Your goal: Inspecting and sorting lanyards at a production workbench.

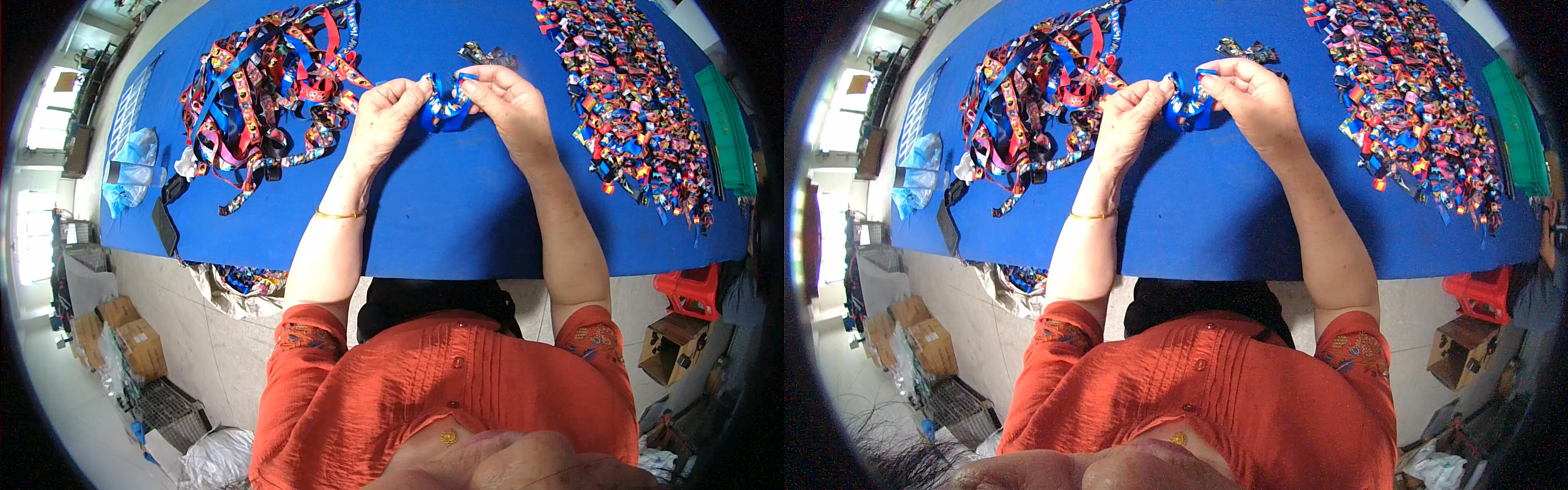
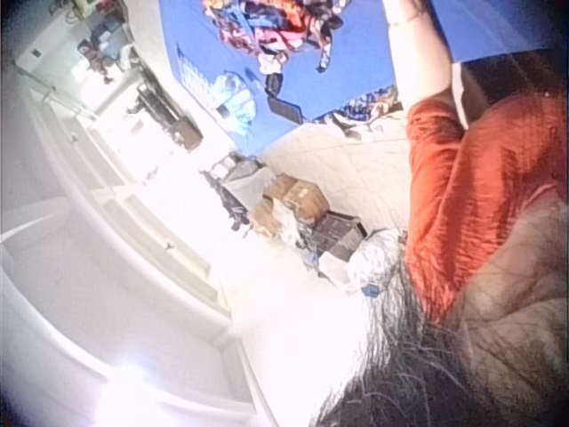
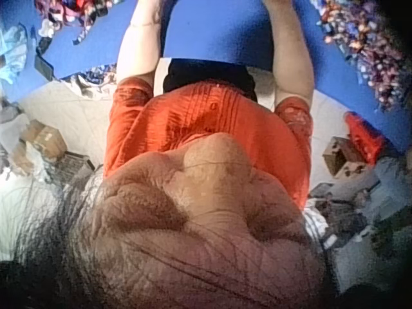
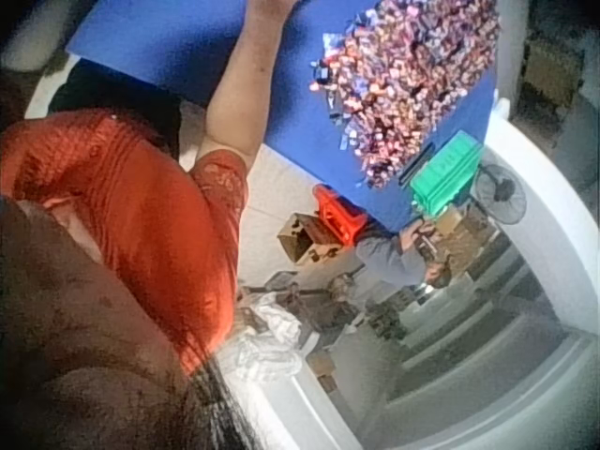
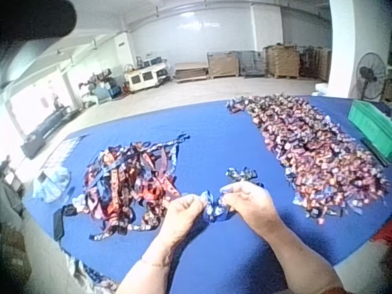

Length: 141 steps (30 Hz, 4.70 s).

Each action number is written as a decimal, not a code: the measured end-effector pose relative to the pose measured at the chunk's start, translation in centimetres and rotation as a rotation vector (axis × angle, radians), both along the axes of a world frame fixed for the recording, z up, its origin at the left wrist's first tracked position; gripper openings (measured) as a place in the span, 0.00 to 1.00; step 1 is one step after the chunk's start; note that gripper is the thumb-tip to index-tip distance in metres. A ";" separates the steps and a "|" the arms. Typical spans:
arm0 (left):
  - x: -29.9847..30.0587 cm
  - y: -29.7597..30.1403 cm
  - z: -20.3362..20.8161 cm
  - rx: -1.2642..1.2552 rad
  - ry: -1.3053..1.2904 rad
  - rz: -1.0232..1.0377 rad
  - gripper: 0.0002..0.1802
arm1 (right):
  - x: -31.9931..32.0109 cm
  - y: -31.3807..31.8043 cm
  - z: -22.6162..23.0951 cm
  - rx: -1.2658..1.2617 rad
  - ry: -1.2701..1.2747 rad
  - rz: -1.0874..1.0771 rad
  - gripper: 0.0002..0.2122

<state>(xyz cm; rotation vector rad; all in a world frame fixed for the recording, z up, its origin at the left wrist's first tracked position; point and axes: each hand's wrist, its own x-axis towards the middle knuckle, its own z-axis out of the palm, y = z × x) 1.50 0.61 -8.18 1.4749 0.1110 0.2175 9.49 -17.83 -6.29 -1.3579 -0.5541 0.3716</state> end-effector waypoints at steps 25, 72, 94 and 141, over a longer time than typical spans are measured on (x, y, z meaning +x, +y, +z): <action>-0.5 -1.7 1.0 -0.045 0.012 -0.150 0.08 | -0.4 0.6 -0.9 0.077 -0.083 -0.009 0.06; 0.6 0.4 0.3 -0.628 -0.071 -0.176 0.05 | 0.1 0.4 -0.6 0.152 0.082 -0.139 0.14; 0.4 0.1 0.8 -0.593 -0.086 -0.157 0.07 | 0.0 0.4 -1.1 0.021 -0.043 -0.125 0.15; -0.1 -1.2 0.1 -0.200 -0.028 -0.149 0.12 | -1.5 1.1 -0.3 -0.001 -0.185 -0.055 0.12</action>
